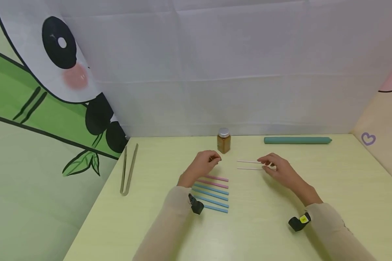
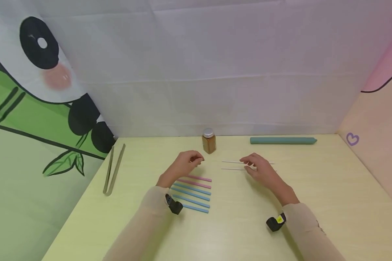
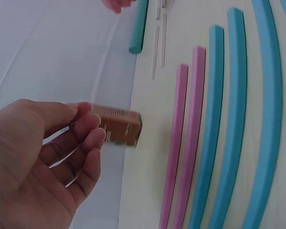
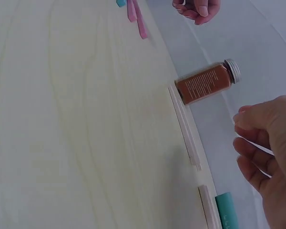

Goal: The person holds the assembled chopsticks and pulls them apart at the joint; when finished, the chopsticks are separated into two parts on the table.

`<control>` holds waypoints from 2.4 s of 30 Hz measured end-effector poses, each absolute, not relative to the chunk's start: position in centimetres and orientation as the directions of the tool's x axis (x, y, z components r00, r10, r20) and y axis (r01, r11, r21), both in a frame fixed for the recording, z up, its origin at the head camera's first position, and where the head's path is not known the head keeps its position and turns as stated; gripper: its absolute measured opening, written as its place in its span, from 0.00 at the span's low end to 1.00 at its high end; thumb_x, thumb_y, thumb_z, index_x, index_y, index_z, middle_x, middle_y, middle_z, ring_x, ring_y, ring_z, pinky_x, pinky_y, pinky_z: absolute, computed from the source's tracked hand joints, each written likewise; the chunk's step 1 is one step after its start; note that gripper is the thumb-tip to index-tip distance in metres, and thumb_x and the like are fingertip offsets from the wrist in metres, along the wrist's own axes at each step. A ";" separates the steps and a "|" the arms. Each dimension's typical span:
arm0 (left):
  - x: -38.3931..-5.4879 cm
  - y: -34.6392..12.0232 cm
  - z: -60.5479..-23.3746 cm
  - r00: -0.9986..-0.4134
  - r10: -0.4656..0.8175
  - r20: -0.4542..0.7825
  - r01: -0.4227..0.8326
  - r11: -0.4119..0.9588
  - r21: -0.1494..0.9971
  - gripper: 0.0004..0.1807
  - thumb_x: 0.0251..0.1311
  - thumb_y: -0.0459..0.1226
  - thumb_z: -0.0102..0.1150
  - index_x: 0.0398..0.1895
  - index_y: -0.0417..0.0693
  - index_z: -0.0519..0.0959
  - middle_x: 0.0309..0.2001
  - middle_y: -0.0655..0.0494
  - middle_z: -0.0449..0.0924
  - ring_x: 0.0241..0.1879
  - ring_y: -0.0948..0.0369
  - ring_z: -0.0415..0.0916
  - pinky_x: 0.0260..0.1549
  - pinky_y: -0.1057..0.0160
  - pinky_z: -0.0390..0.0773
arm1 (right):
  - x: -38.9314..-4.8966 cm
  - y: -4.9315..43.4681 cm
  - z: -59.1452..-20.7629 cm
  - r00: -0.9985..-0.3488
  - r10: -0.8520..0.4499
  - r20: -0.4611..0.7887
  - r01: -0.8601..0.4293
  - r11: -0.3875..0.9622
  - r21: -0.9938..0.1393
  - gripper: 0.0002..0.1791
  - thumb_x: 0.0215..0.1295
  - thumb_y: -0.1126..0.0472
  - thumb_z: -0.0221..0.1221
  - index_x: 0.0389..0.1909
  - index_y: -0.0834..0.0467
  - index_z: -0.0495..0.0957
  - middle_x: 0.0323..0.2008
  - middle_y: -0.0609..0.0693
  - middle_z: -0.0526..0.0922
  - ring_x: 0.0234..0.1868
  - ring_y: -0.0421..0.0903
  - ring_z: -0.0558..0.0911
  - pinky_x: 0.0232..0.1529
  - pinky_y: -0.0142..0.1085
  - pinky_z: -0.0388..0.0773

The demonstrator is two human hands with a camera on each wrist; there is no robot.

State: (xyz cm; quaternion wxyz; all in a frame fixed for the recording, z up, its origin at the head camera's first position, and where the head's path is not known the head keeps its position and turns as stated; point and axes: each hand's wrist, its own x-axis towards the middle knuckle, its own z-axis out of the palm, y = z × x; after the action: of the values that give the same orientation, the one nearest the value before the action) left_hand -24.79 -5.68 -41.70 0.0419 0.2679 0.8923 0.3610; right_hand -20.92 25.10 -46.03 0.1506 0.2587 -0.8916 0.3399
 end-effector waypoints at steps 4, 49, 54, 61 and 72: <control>-24.7 -9.4 -41.9 -0.876 0.468 0.117 0.414 0.605 0.680 0.11 0.68 0.37 0.53 0.44 0.40 0.81 0.38 0.49 0.81 0.34 0.60 0.73 0.34 0.64 0.73 | -20.4 23.1 -46.2 -0.831 -0.360 0.423 -0.553 0.607 -0.571 0.15 0.62 0.70 0.60 0.50 0.64 0.77 0.41 0.56 0.80 0.39 0.46 0.78 0.41 0.39 0.77; -23.4 -17.2 -44.8 -0.819 0.573 -0.019 0.437 0.646 0.625 0.04 0.64 0.36 0.58 0.37 0.45 0.78 0.34 0.58 0.78 0.34 0.62 0.71 0.40 0.64 0.74 | -16.1 9.7 -47.6 -0.941 -0.229 0.250 -0.339 0.629 -0.700 0.04 0.64 0.63 0.60 0.38 0.52 0.80 0.36 0.43 0.81 0.38 0.40 0.77 0.43 0.36 0.77; -22.4 -16.1 -42.8 -0.754 0.657 0.004 0.537 0.612 0.580 0.07 0.65 0.34 0.56 0.43 0.45 0.80 0.33 0.57 0.76 0.34 0.64 0.69 0.36 0.68 0.72 | -16.4 9.9 -46.4 -0.912 -0.268 0.309 -0.409 0.609 -0.679 0.07 0.63 0.64 0.62 0.42 0.55 0.80 0.34 0.44 0.79 0.34 0.40 0.74 0.38 0.31 0.75; -21.7 -13.4 -41.3 -0.741 0.670 0.047 0.585 0.609 0.536 0.05 0.63 0.34 0.59 0.39 0.44 0.81 0.32 0.56 0.76 0.32 0.64 0.70 0.34 0.69 0.73 | -17.0 9.8 -44.8 -0.866 -0.352 0.356 -0.500 0.645 -0.578 0.07 0.62 0.62 0.63 0.40 0.55 0.83 0.33 0.44 0.80 0.31 0.38 0.72 0.35 0.29 0.74; -21.2 -11.9 -40.7 -0.721 0.682 0.123 0.634 0.577 0.516 0.05 0.64 0.34 0.58 0.38 0.44 0.81 0.31 0.56 0.76 0.31 0.65 0.72 0.33 0.69 0.73 | -17.3 10.4 -44.0 -0.827 -0.387 0.407 -0.561 0.611 -0.558 0.05 0.62 0.62 0.63 0.38 0.56 0.84 0.30 0.44 0.79 0.29 0.37 0.72 0.32 0.28 0.74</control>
State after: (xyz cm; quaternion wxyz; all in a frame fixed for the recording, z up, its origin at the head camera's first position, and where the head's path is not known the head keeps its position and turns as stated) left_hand -21.19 -11.93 -40.70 0.0445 0.3709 0.8868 0.2721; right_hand -17.28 10.44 -43.97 0.1238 0.2666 -0.8890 0.3510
